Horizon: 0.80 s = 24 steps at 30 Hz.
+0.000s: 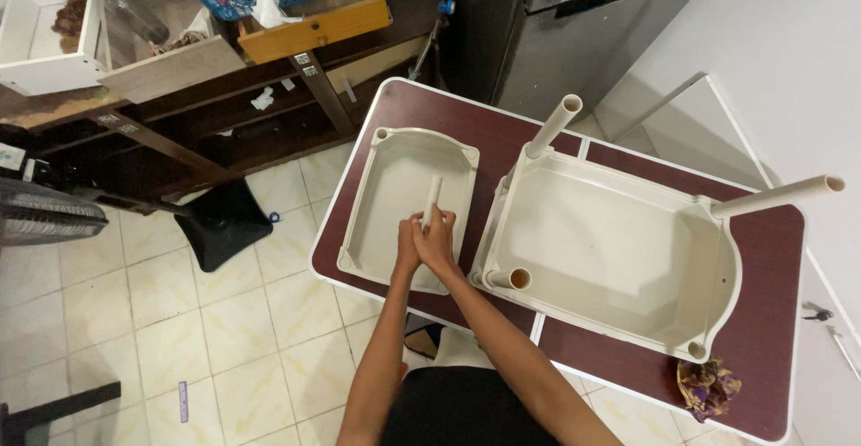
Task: The person disassembles a white plastic stool by removing its legs and then reassembles it by inserting the legs back into the seat. The person handles the stool and legs by hand on a table.
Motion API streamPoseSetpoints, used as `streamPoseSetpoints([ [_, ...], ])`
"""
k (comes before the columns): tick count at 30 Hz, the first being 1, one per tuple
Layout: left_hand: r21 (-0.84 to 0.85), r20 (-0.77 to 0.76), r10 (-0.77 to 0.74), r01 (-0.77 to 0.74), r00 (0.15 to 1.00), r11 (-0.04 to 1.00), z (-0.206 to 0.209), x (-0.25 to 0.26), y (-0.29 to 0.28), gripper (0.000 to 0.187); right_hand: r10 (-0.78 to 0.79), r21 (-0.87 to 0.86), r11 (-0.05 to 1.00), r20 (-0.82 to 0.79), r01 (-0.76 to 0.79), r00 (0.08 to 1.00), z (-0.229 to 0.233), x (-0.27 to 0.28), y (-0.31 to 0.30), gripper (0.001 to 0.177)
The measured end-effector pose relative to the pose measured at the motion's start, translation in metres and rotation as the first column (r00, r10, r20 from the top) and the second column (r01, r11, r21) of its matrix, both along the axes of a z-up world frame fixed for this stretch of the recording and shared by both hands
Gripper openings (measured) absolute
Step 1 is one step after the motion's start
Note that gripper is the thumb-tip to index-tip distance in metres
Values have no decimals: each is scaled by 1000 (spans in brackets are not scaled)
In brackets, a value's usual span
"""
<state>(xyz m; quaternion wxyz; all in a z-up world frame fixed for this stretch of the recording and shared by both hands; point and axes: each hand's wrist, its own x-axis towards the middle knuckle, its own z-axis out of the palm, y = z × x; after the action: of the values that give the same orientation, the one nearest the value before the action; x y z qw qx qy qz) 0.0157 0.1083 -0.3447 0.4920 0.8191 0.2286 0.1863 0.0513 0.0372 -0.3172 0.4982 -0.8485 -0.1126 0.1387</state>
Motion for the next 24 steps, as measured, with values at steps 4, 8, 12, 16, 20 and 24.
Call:
streamPoseSetpoints([
  [4,-48,-43,22,-24,999,999,-1,0,-12,33,-1,-87,996,-38,-2,999,-31,-4,-11,68],
  [8,-130,38,-19,24,999,991,7,-1,-11,29,-1,-76,997,-91,-6,996,-36,-2,-14,68],
  [12,-127,-119,-31,16,992,992,3,3,-16,33,5,-104,995,-85,-14,996,-36,3,-21,65],
  [16,-18,-198,-3,-1,980,1000,-8,-1,-17,38,29,-64,997,-334,-53,942,-44,2,-23,69],
  [20,48,-213,-7,17,977,999,-26,1,-15,39,57,-27,997,-439,-77,897,-50,2,-29,84],
  [24,23,-154,-1,4,988,1000,-42,1,-5,43,112,-51,988,-402,-145,909,-21,-5,-22,87],
])
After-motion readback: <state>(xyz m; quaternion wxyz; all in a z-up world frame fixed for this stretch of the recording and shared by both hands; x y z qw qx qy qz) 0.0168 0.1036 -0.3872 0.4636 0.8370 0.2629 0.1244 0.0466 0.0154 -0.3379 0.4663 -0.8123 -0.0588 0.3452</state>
